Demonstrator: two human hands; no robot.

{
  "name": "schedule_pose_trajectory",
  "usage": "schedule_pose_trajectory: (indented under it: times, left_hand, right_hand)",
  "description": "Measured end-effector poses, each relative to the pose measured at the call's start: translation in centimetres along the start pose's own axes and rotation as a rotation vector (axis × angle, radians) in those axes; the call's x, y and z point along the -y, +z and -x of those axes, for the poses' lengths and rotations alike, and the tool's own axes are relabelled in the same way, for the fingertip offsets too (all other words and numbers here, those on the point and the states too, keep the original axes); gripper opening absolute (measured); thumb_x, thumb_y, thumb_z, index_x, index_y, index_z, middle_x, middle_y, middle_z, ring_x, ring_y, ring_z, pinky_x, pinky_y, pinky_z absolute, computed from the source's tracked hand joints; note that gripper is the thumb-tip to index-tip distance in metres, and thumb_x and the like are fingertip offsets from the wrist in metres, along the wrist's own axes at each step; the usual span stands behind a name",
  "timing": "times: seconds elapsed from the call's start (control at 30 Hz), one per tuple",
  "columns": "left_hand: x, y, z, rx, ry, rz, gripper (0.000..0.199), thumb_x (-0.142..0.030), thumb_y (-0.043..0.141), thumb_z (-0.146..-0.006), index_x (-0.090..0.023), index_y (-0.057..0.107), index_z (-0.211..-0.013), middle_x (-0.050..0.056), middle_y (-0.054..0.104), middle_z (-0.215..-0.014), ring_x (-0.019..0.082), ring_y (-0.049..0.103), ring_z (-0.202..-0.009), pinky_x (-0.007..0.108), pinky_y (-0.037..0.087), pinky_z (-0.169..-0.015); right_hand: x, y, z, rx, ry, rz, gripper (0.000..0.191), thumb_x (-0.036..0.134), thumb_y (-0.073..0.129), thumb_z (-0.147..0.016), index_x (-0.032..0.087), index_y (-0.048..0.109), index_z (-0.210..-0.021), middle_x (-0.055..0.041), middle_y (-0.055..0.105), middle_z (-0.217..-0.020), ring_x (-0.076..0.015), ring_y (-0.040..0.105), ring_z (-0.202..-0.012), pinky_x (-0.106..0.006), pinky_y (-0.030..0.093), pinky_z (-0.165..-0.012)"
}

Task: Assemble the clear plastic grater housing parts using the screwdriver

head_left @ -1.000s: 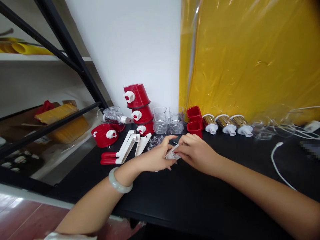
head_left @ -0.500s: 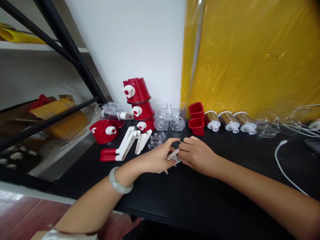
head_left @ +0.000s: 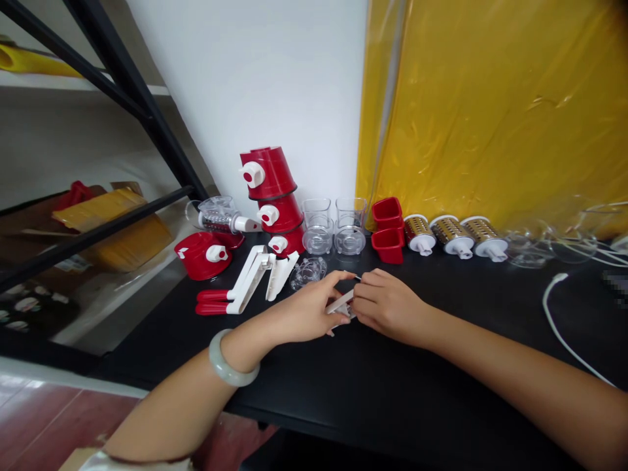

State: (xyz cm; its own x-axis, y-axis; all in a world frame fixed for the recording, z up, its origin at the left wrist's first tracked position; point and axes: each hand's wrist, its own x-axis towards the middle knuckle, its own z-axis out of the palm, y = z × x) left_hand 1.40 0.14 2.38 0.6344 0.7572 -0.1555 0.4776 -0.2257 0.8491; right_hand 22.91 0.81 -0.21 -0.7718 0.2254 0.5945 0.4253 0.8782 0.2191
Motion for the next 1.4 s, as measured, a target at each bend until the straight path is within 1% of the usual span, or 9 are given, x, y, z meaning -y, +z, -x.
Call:
schedule_pose_trajectory:
  times: [0.2,0.3,0.4,0.57,0.7,0.8,0.93,1.0,1.4]
  left_hand:
    - [0.2,-0.4,0.0,-0.062,0.032,-0.092,0.064,-0.020,0.065,-0.085,-0.026,0.038,-0.143,0.003,0.068,-0.094,0.017,0.068,-0.074,0.031,0.057,-0.064]
    - [0.3,-0.6,-0.2,-0.067,0.011,-0.070,0.065,-0.022,0.065,-0.086,-0.027,0.036,-0.144,0.003,0.068,-0.096,0.018,0.069,-0.073,0.031,0.056,-0.063]
    - [0.3,-0.8,-0.3,-0.122,-0.008,-0.097,0.064,-0.020,0.064,-0.086,-0.027,0.037,-0.144,0.005,0.070,-0.102,0.021,0.071,-0.080,0.033,0.056,-0.067]
    - [0.5,-0.8,-0.4,-0.267,0.051,-0.299,0.059,-0.018,0.062,-0.086,-0.026,0.043,-0.141,0.007,0.071,-0.108,0.026,0.069,-0.101,0.041,0.054,-0.089]
    - [1.0,-0.8,-0.6,-0.314,0.082,-0.323,0.059,-0.017,0.060,-0.087,-0.026,0.043,-0.142,0.008,0.070,-0.116,0.027,0.067,-0.106,0.042,0.053,-0.091]
    - [1.1,-0.8,-0.8,-0.322,0.096,-0.276,0.057,-0.019,0.061,-0.088,-0.025,0.045,-0.142,0.008,0.071,-0.115,0.026,0.069,-0.101,0.040,0.054,-0.088]
    - [0.8,-0.6,-0.9,-0.326,0.122,-0.211,0.050,-0.023,0.062,-0.089,-0.024,0.051,-0.137,0.009,0.071,-0.119,0.025,0.069,-0.105,0.041,0.053,-0.093]
    - [0.5,-0.5,-0.9,-0.309,0.165,-0.177,0.044,-0.023,0.062,-0.089,-0.024,0.056,-0.132,0.008,0.069,-0.125,0.025,0.066,-0.112,0.040,0.051,-0.098]
    - [-0.7,0.1,-0.4,-0.275,0.215,-0.223,0.035,-0.027,0.062,-0.091,-0.024,0.062,-0.126,0.007,0.070,-0.124,0.025,0.067,-0.110,0.038,0.052,-0.095]
  right_hand:
    - [0.6,-0.4,-0.5,0.011,-0.051,0.058,0.025,0.018,0.057,-0.095,0.018,0.063,-0.071,-0.0025,0.060,-0.071,-0.0179,0.044,-0.076,-0.034,0.028,-0.068]
    - [0.3,-0.6,-0.5,0.034,0.009,0.050,0.022,0.019,0.056,-0.095,0.017,0.064,-0.075,-0.0037,0.061,-0.074,-0.0182,0.045,-0.077,-0.034,0.028,-0.068]
    - [-0.4,-0.5,-0.1,0.109,0.085,0.060,0.018,0.020,0.058,-0.094,0.017,0.065,-0.078,-0.0052,0.062,-0.078,-0.0190,0.046,-0.076,-0.035,0.027,-0.067]
    - [-1.2,0.0,0.3,0.193,0.161,0.013,0.012,0.019,0.066,-0.088,0.017,0.065,-0.076,-0.0041,0.063,-0.078,-0.0187,0.047,-0.074,-0.035,0.027,-0.065]
    - [-1.4,-0.1,0.5,0.142,0.262,-0.027,0.012,0.021,0.060,-0.092,0.017,0.065,-0.082,-0.0041,0.061,-0.077,-0.0186,0.048,-0.072,-0.034,0.032,-0.065]
    - [-1.6,-0.1,0.6,0.042,0.383,-0.072,0.011,0.022,0.056,-0.095,0.015,0.064,-0.097,-0.0072,0.061,-0.087,-0.0201,0.052,-0.083,-0.034,0.042,-0.074]
    - [-1.7,0.5,0.8,-0.176,0.615,-0.311,0.042,0.025,0.067,-0.086,0.013,0.054,-0.124,-0.0170,0.053,-0.120,-0.0274,0.050,-0.115,-0.044,0.048,-0.092]
    - [-1.7,0.9,0.8,-0.180,0.655,-0.460,0.048,0.026,0.070,-0.084,0.017,0.052,-0.128,-0.0165,0.052,-0.124,-0.0281,0.051,-0.118,-0.048,0.048,-0.095]
    - [-1.0,1.1,0.4,-0.136,0.707,-0.676,0.023,0.024,0.069,-0.082,0.021,0.058,-0.102,-0.0049,0.065,-0.097,-0.0182,0.063,-0.086,-0.033,0.052,-0.075]
